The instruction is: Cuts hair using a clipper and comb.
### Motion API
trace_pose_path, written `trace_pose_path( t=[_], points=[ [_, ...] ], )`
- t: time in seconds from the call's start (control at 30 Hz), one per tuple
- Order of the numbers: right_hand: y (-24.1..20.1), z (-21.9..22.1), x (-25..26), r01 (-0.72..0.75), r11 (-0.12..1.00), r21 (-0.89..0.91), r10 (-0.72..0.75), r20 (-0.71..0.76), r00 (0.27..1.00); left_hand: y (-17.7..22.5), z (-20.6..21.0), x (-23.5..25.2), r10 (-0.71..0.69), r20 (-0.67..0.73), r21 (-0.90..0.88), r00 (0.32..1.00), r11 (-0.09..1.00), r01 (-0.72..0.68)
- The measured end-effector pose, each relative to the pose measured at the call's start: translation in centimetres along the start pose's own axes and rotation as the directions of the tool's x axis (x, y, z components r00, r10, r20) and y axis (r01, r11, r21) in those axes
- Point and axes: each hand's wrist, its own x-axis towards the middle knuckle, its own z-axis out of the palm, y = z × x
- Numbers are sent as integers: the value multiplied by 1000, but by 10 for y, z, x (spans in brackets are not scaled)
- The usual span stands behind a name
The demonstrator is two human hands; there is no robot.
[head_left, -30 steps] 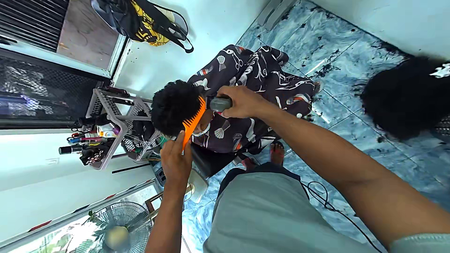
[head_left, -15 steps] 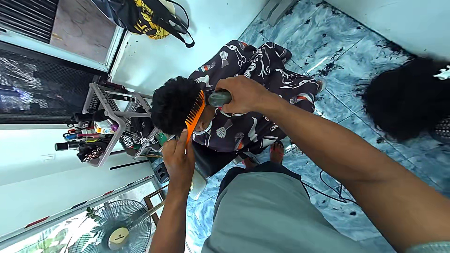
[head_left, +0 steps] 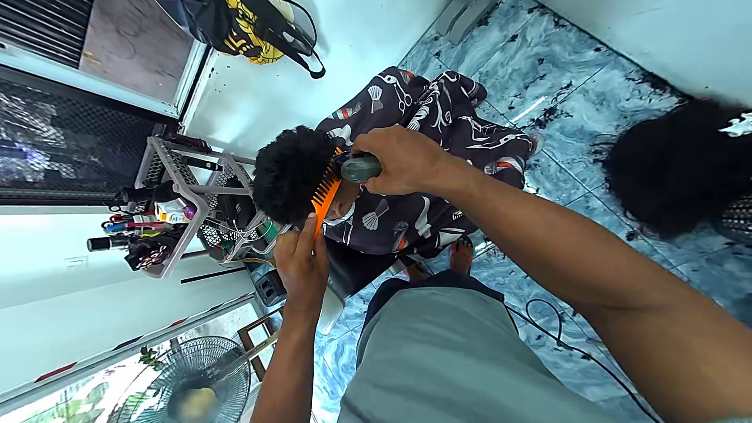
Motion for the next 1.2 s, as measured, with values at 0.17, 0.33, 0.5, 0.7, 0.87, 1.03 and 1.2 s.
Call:
trace_pose_path(
  t=[0.17,0.33,0.5,0.7,0.87,1.03,1.2],
  points=[
    [-14,-3,-3,6,1000,-22,-6,12,1000,-2,1,0,16,-3,-4,1000,1000,-16],
    [-35,-8,-6,8,998,-64,-4,63,998,-3,2,0,26,-3,12,1000,1000,-26],
    [-27,-4,-21,34,995,95,-39,48,998,-2,-10,5,-93,-110,-136,990,988,78],
    [44,19,-50,-319,753,575,444,-87,892,25,1,12,-329,167,-299,930,882,365],
    [51,23,-43,-287,720,632,452,-112,885,16,10,-19,-56,295,-48,954,996,74],
    [42,24,-21,-160,920,356,161,29,987,1,-2,-26,-22,192,-5,981,1000,24],
    [31,25,-5,-154,963,223,136,93,986,4,-9,-16,-18,88,35,996,999,15]
  ],
)
